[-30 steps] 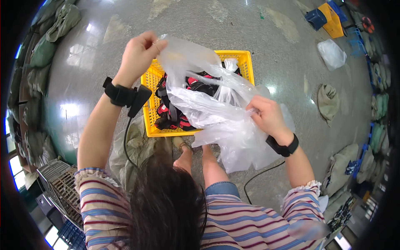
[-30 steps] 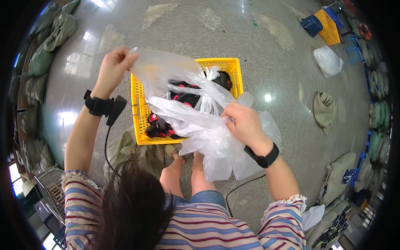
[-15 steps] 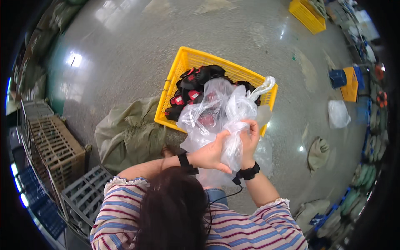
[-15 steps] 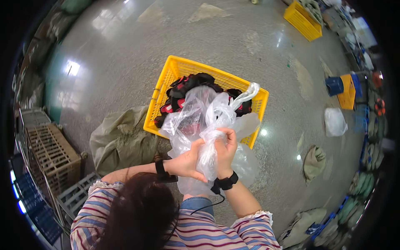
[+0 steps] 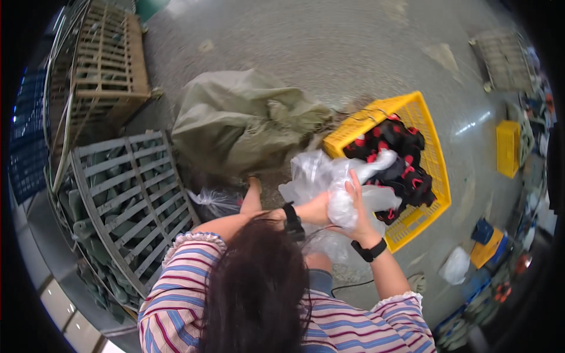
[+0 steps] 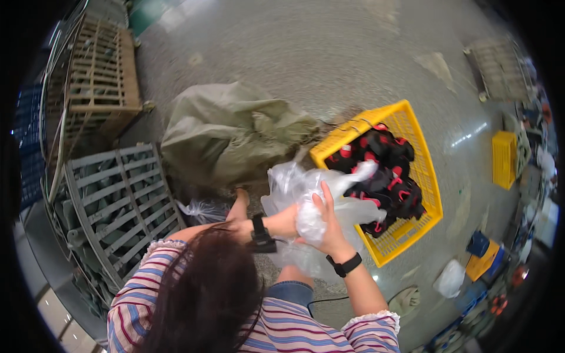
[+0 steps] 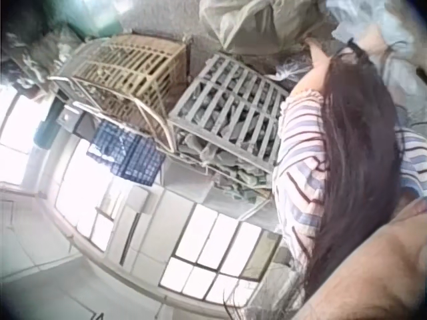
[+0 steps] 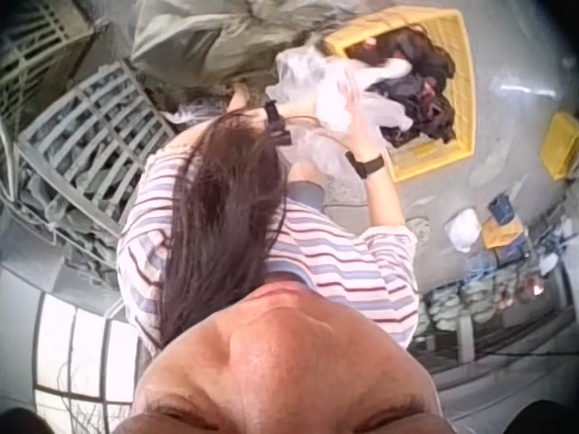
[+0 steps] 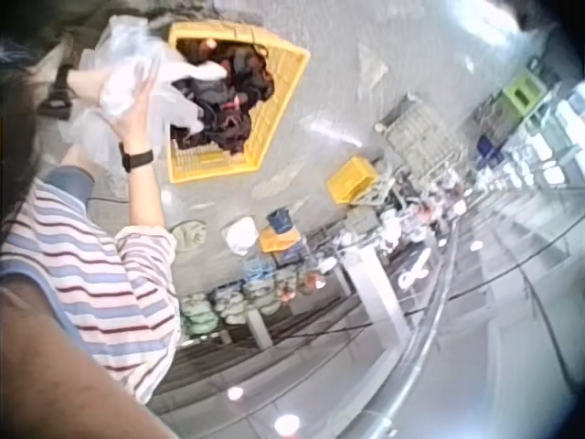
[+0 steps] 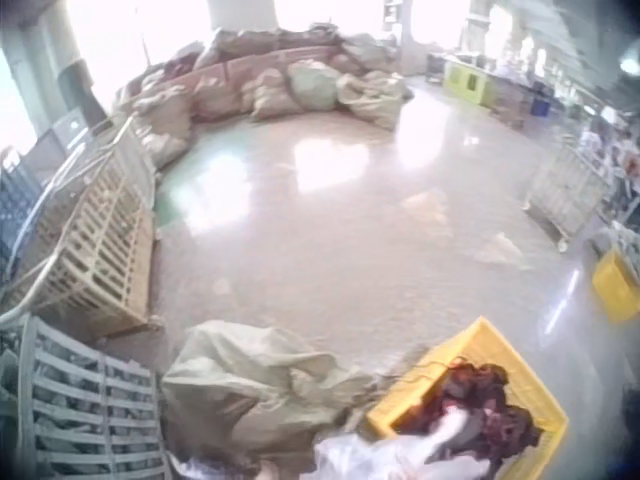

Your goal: The person unpacks small plastic bags containing black and red footwear from a large green sack and places them into a yellow plastic crate. The person repeatedly reaches into the sack, retrieves a bag, opens it, and transfers the contents into the crate.

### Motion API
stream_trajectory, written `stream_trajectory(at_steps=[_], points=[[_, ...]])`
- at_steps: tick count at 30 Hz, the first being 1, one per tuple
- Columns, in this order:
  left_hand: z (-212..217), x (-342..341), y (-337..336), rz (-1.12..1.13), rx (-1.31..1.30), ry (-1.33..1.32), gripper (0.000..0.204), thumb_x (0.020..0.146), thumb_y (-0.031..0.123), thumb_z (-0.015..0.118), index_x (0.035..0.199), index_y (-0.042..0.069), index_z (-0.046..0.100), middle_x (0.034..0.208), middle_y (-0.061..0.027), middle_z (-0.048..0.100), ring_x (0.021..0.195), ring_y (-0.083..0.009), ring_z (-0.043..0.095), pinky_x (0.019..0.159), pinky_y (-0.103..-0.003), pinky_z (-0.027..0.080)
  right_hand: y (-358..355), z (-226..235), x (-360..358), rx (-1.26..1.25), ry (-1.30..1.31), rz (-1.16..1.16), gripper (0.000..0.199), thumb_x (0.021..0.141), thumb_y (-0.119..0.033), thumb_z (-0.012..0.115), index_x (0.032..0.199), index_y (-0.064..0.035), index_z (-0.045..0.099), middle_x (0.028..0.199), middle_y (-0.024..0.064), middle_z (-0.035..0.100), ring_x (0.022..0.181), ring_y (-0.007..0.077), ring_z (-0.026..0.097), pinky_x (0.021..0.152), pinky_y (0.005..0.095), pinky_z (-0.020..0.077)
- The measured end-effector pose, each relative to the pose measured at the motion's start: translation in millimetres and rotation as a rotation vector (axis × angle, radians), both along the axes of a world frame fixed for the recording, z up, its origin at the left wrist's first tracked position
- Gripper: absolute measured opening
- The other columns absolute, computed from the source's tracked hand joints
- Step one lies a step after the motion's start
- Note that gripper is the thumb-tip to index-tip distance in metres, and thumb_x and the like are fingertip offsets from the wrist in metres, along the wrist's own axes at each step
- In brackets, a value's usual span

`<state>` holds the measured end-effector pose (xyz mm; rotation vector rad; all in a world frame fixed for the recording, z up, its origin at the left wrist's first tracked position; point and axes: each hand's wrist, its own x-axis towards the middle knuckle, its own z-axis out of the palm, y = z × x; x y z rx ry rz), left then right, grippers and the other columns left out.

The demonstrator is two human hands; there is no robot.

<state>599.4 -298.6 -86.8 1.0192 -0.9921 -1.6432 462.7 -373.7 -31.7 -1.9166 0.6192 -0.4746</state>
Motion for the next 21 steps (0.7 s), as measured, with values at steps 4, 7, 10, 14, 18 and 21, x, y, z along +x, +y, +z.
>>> stream_trajectory(at_steps=[4,7,10,14,18,21], points=[[-18.1,62.3,25.0,-0.185,0.034,0.183,0.045,0.080,0.020,0.066,0.120,0.004,0.052,0.120,-0.0089,0.056,0.111,-0.0198,0.052,0.093,-0.034,0.042,45.4,-77.2,23.8,0.517,0.213,-0.106,0.058,0.071,-0.012,0.072,0.125,-0.0121,0.051,0.119,0.0193,0.054,0.105,0.0295,0.057,0.090,0.0358,0.0449],[-82.0,114.8,45.9,-0.231,-0.135,-0.091,0.043,0.077,0.023,0.065,0.114,0.004,0.055,0.117,-0.0126,0.057,0.110,-0.0266,0.053,0.095,-0.037,0.042,55.6,-121.0,27.4,0.174,0.592,0.066,0.037,0.077,-0.006,0.060,0.113,-0.0142,0.059,0.100,0.0153,0.062,0.088,0.0289,0.063,0.077,0.0369,0.0503],[-173.8,197.3,38.8,-0.159,0.051,-0.920,0.055,0.065,0.021,0.068,0.115,0.004,0.051,0.112,-0.0168,0.055,0.110,-0.0303,0.050,0.092,-0.042,0.043,40.8,-159.6,-4.2,-0.206,1.214,0.312,0.028,0.077,-0.008,0.053,0.103,-0.0157,0.063,0.096,0.0127,0.060,0.078,0.0321,0.064,0.065,0.0421,0.0512],[-302.6,255.3,46.0,-0.078,0.052,-1.580,0.048,0.076,0.020,0.060,0.119,0.005,0.049,0.115,-0.0124,0.054,0.115,-0.0260,0.048,0.087,-0.045,0.044,42.2,-196.2,0.9,-0.219,1.365,0.579,0.027,0.076,-0.012,0.053,0.101,-0.0187,0.063,0.101,0.0106,0.060,0.078,0.0283,0.064,0.064,0.0411,0.0517],[-413.0,228.5,117.1,-0.240,0.277,-1.522,0.024,0.082,0.021,0.047,0.086,0.013,0.069,0.087,-0.0093,0.068,0.081,-0.0260,0.065,0.068,-0.042,0.052,48.0,-245.8,71.7,-0.215,1.102,0.485,0.016,0.076,-0.011,0.054,0.090,-0.0144,0.061,0.102,0.0101,0.058,0.083,0.0285,0.063,0.066,0.0403,0.0526],[-396.4,226.1,136.0,-0.541,0.465,-1.361,0.022,0.083,0.018,0.047,0.094,0.011,0.064,0.094,-0.0103,0.063,0.090,-0.0254,0.060,0.071,-0.041,0.051,52.5,-272.3,99.6,-0.152,1.063,0.424,0.018,0.075,-0.010,0.053,0.091,-0.0137,0.060,0.111,0.0114,0.058,0.088,0.0293,0.063,0.069,0.0409,0.0527]])
